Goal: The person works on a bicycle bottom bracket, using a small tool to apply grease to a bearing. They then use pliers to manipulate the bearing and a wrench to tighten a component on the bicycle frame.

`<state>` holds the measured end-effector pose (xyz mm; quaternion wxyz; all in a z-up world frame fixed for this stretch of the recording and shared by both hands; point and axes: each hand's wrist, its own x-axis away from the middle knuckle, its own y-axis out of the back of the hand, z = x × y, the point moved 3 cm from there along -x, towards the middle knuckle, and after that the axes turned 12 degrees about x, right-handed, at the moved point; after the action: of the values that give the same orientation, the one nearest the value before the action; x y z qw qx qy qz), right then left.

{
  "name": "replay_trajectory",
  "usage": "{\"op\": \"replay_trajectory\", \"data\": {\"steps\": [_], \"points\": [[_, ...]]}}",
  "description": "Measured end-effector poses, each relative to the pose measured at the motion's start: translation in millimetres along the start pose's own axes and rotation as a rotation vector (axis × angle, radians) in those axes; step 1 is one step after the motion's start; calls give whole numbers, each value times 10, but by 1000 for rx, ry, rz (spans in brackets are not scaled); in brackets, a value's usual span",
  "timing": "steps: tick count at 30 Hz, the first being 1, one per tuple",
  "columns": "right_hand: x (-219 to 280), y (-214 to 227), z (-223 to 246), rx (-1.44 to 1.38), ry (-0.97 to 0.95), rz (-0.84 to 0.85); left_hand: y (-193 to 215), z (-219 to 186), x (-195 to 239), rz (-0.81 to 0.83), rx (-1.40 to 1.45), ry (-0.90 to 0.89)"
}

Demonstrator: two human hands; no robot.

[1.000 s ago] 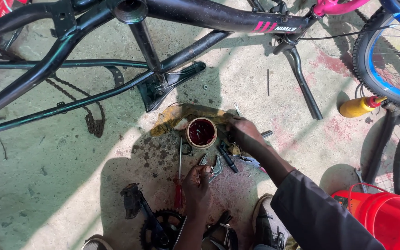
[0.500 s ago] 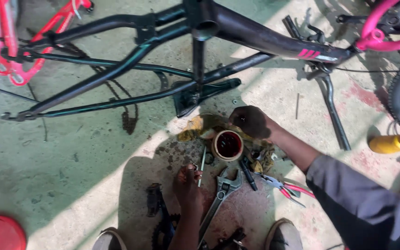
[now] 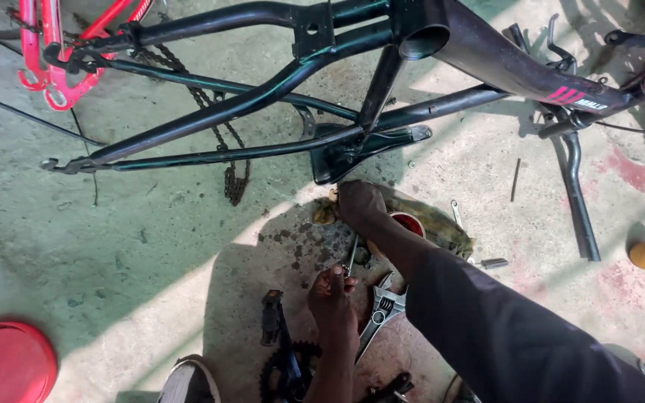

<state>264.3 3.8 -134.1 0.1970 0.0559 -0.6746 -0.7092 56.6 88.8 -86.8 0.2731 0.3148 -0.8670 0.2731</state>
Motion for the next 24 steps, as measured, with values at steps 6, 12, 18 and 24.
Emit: {"op": "replay_trajectory", "data": {"steps": [6, 12, 18, 24], "points": [[-17, 403, -427, -609, -63, 300, -1, -45, 19, 12, 60, 19], [162, 429, -1285, -327, -478, -191, -16, -26, 18, 23, 88, -22], [130, 410, -795, -696, -284, 41, -18, -12, 59, 58, 60, -40], [-87, -89, -843, -400, -118, -18, -7, 9, 45, 85, 69, -18]]}}
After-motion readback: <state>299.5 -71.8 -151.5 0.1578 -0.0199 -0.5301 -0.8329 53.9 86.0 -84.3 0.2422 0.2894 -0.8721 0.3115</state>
